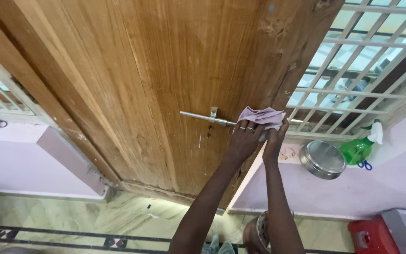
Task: The person wipes a wooden door with a light-colored cloth, moving the cloth across the door surface and around the metal latch and handle. The person repeatedly wipes the same areas on both sides of the door throughout the clip.
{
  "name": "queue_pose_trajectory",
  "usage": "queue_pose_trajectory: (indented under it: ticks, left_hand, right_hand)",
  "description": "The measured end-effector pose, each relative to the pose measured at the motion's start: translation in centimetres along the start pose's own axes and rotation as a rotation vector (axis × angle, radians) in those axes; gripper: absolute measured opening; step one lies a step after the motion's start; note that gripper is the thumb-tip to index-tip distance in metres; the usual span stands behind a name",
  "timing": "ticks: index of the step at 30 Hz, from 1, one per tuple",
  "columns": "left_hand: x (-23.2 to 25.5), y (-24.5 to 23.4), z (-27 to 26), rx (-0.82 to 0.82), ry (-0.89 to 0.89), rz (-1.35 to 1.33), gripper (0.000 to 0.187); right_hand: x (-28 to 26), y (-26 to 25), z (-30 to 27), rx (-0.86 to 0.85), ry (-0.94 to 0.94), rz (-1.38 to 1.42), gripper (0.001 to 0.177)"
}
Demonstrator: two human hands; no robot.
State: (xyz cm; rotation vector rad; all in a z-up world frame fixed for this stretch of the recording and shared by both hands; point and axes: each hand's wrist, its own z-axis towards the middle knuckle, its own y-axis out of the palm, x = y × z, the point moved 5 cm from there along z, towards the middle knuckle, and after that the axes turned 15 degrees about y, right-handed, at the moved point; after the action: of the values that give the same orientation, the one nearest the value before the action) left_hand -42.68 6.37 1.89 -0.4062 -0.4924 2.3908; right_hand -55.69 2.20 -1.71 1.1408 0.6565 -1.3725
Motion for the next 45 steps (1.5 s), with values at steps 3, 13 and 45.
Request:
queue_pose_trajectory:
  ticks: [3,13,45]
  left_hand:
    - [0.2,-1.5,-0.1,0.001,-0.042,-0.106,0.036]
    - [9.1,-13.7,-6.8,0.004,-0.147,-0.11,0.038]
    - [25.3,-35.4,-19.4,0.115,-0.634,0.473,0.04]
  right_hand:
    - [-1.6,0.7,-1.5,0.025,0.023,0.011,0.059]
    - [-5.1,-0.6,-17.2,-0.026,0.014,-0.132,0.061]
    - [-18.7,12.4,-32.4,-0.984,-0.004,0.199,0.062]
